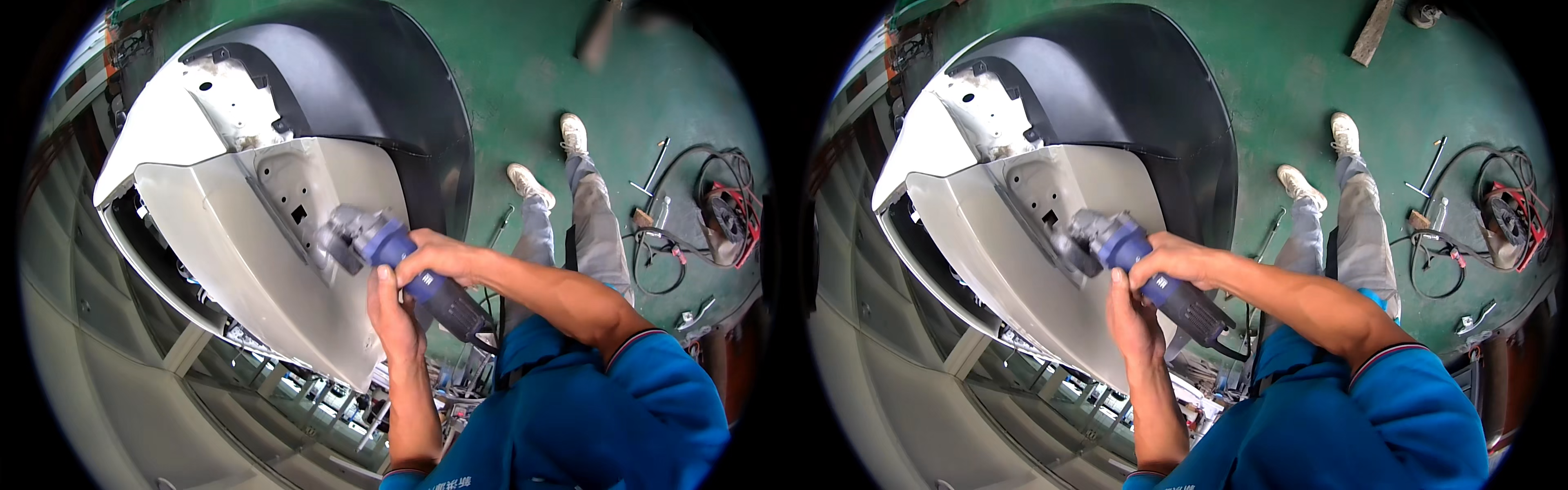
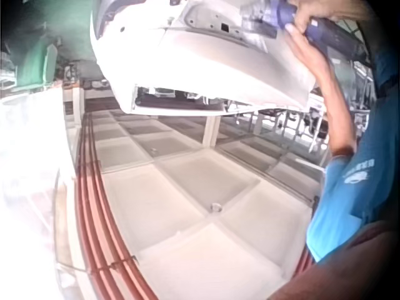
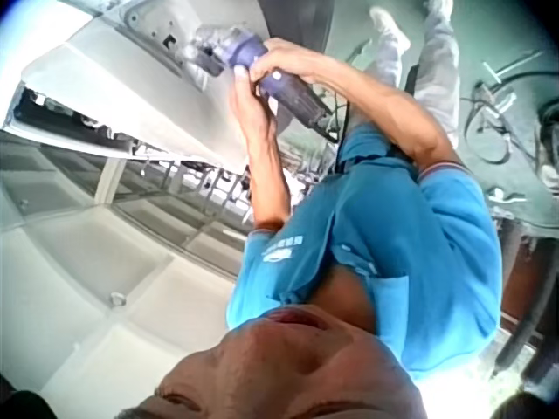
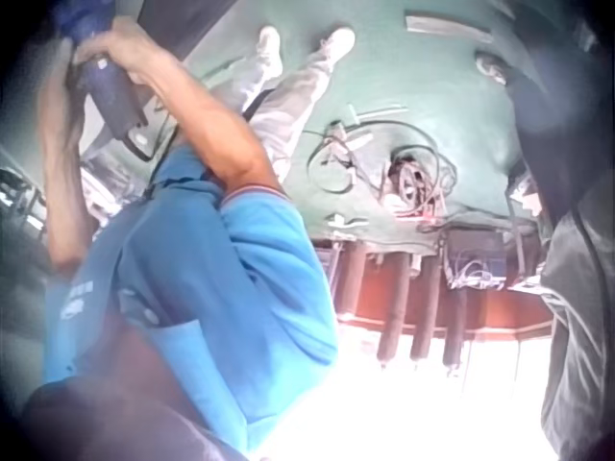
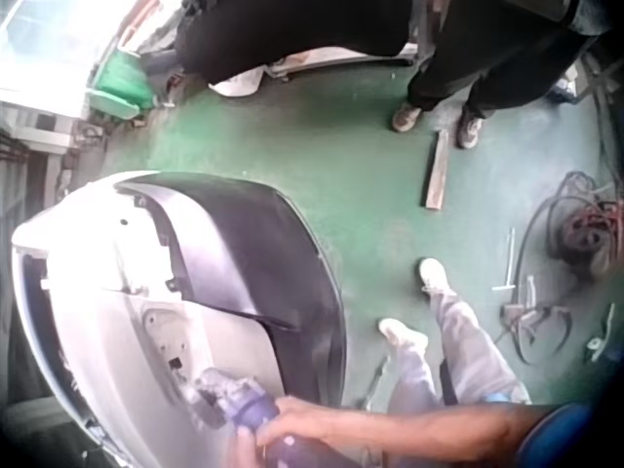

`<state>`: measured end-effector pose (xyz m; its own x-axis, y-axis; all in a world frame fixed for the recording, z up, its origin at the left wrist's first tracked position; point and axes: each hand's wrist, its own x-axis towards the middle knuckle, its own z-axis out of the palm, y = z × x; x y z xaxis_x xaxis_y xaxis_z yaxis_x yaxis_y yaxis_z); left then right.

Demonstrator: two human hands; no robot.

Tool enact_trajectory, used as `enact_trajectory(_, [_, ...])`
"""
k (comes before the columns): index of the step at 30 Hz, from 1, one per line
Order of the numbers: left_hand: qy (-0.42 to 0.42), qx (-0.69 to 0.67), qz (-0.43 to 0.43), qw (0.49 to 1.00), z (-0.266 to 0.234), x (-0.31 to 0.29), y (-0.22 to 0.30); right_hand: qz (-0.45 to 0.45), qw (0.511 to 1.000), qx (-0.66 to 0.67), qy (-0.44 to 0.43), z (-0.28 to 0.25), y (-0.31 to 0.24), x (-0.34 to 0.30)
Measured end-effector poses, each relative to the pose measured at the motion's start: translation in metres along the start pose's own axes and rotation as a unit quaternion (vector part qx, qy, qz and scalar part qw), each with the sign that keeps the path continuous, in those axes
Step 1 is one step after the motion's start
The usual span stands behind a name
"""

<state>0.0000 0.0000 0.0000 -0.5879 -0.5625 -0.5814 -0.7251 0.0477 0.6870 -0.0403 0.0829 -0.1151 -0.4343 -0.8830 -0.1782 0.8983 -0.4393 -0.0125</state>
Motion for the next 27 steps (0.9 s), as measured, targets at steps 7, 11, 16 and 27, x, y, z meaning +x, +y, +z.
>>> enact_trajectory(7, [0.010, -0.039, -0.018, 0.999, -0.015, 0.004, -0.014, 0.028, 0.999, 0.029, -0.012, 0.002, 0.015, 0.008])
enact_trajectory(11, [0.027, -0.047, -0.022, 0.998, -0.025, 0.004, -0.018, 0.049, 0.998, 0.012, -0.026, 0.005, 0.018, 0.010])
enact_trajectory(16, [0.044, -0.042, -0.025, 0.998, -0.027, 0.002, -0.015, 0.054, 0.998, 0.008, -0.035, 0.008, 0.021, 0.013])
enact_trajectory(27, [0.068, -0.043, -0.036, 0.996, -0.024, 0.002, -0.012, 0.060, 0.998, 0.008, -0.019, 0.013, 0.021, 0.013])
